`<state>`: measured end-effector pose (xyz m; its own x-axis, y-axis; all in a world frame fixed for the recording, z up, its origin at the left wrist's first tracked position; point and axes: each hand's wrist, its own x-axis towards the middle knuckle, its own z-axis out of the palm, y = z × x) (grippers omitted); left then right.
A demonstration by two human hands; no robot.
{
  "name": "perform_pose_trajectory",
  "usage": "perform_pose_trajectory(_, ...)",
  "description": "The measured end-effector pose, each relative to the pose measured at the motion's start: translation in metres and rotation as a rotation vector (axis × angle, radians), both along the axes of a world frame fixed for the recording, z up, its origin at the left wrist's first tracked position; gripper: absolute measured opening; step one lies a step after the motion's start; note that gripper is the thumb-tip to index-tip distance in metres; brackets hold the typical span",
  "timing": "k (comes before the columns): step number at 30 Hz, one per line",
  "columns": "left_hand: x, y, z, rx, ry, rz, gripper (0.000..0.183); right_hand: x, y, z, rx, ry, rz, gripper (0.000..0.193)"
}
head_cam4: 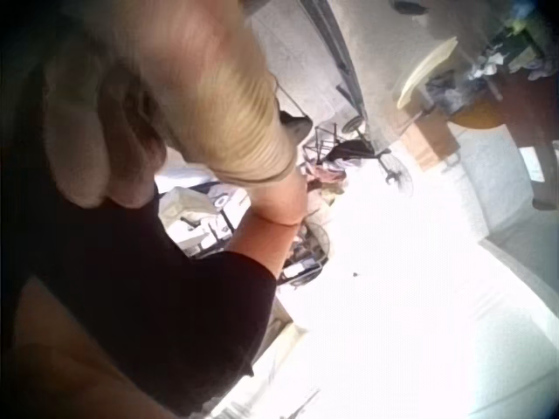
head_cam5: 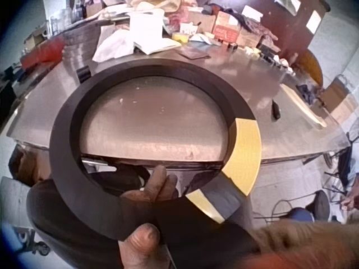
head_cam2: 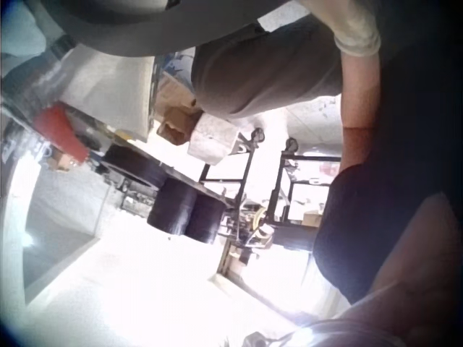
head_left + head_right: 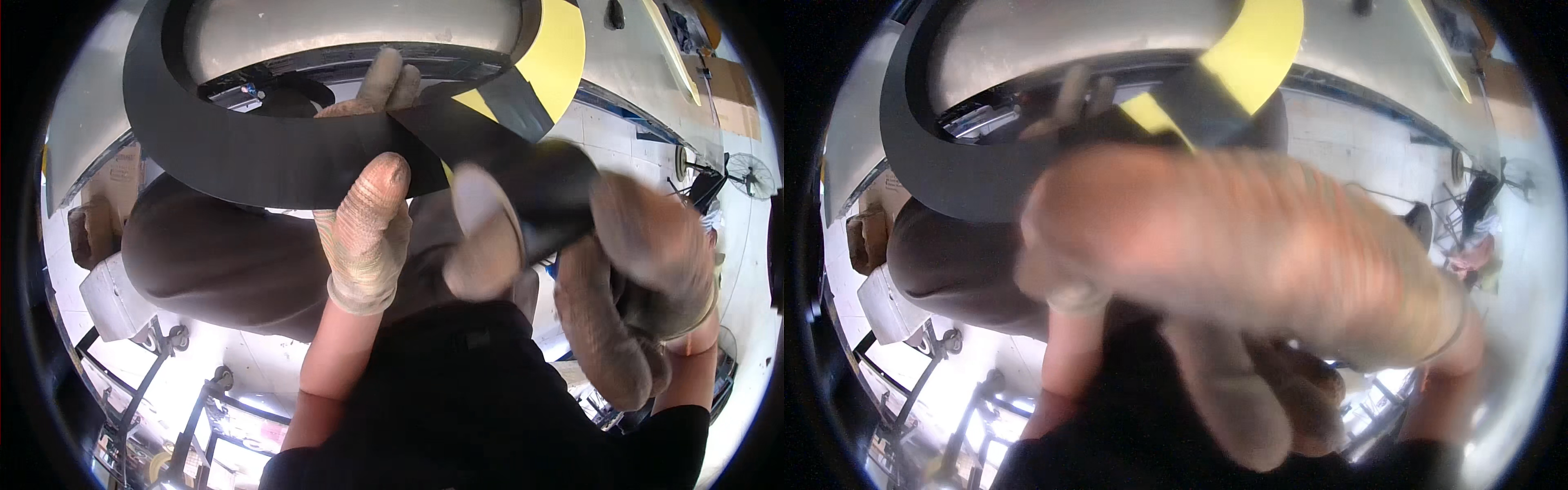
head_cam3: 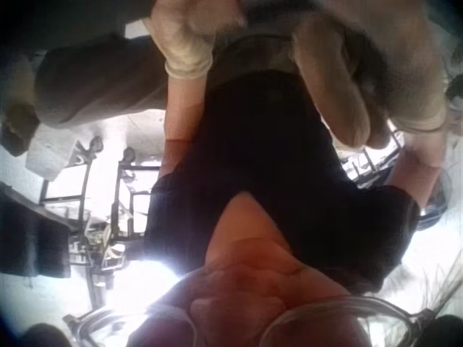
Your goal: Wrapping black tape around a circular black and yellow object.
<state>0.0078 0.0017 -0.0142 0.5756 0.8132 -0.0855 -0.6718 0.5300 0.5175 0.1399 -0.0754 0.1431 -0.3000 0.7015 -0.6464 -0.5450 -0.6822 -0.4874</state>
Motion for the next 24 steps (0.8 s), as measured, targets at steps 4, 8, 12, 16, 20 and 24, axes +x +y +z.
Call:
perform_pose_trajectory(4, 0.013, 0.01, -0.003, 0.177, -0.009, -0.006, 0.066, -0.01, -0.04, -0.07, -0.18, -0.253, 0.095, 0.044)
perform_pose_trajectory(8, 0.007, 0.008, 0.0, 0.251, 0.217, -0.006, 0.06, 0.006, -0.024, -0.176, 0.279, -0.313, -0.331, 0.038)
perform_pose_trajectory(12, -0.004, 0.014, -0.008, 0.369, 0.269, -0.008, 0.066, 0.051, 0.038, -0.2, 0.971, -0.889, -0.35, 0.047)
perform_pose_trajectory(16, -0.003, 0.008, 0.01, 0.112, 0.25, -0.069, 0.077, 0.057, 0.038, -0.198, 0.913, -0.714, -0.446, 0.048)
perform_pose_trajectory(20, -0.006, 0.0, 0.008, -0.057, 0.219, -0.074, 0.071, 0.065, -0.001, -0.173, 0.74, -0.54, -0.41, 0.049)
perform_pose_trajectory(24, -0.001, -0.01, 0.007, -0.058, 0.221, -0.009, 0.068, 0.08, -0.052, -0.15, 0.967, 0.108, -0.154, 0.056)
